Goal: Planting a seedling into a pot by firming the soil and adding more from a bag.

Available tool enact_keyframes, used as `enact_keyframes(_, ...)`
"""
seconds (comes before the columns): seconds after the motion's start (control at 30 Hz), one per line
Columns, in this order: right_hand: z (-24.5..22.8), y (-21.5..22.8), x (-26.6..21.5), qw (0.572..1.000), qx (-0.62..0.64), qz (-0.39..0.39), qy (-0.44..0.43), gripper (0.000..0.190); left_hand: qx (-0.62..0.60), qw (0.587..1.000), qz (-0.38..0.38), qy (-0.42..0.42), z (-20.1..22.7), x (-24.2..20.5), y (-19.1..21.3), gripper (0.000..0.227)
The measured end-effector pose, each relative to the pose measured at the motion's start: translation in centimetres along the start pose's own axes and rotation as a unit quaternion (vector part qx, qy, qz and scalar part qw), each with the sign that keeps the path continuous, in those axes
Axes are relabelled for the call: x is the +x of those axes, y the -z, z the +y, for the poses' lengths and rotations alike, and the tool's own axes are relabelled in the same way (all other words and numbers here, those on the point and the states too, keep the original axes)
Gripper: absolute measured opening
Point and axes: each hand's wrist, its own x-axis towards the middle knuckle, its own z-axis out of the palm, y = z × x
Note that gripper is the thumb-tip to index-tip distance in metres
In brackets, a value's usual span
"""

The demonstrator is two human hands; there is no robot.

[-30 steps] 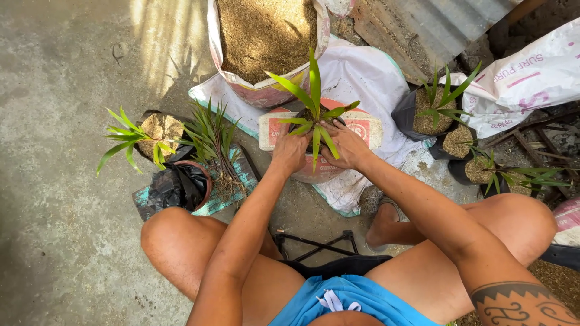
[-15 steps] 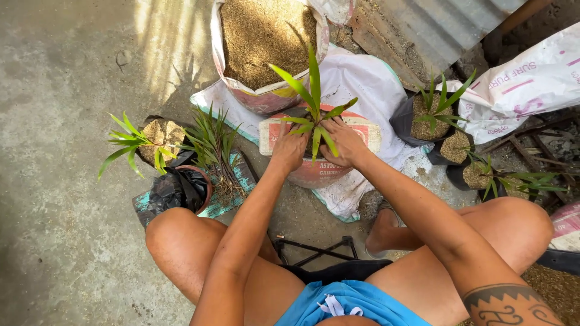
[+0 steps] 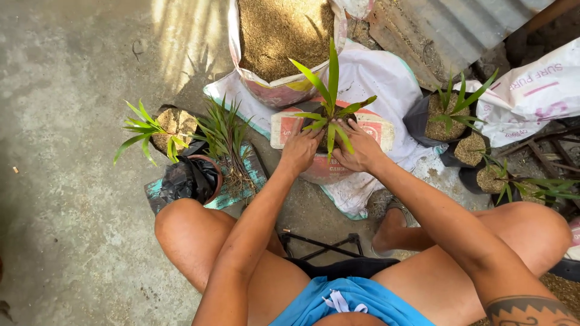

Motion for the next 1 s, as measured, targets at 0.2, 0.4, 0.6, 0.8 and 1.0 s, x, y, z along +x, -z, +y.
enact_keyframes(0.2, 2.4, -3.0, 1.4, 0.999, -0.038, -0.037, 0.002, 0.058, -0.025, 1.0, -0.019, 0.001, -0.2, 1.3, -0.1, 0.056)
enact_keyframes(0.4, 2.2, 0.2, 2.4, 0.998, -0.002, -0.034, 0.051, 0.044, -0.03, 0.999, -0.033, 0.004, -0.4, 0.0, 1.3, 0.06)
enact_keyframes(0.6, -1.5, 2.3, 0.7, 0.746, 0.62, 0.086, -0.228, 0.027, -0.132, 0.968, 0.201, -0.073, -2.8, -0.2, -4.6, 0.019)
enact_keyframes(0.8, -0.8, -4.7, 3.5, 0.655, 0.715, 0.07, -0.234, 0.034, -0.128, 0.968, 0.202, -0.08, -2.4, -0.9, -4.1, 0.026)
enact_keyframes(1.0, 15.9, -29.4, 10.1, 0.175, 0.962, -0.169, -0.126, 0.062, -0.142, 0.971, 0.177, -0.069, -0.8, -1.6, 0.8, 0.024)
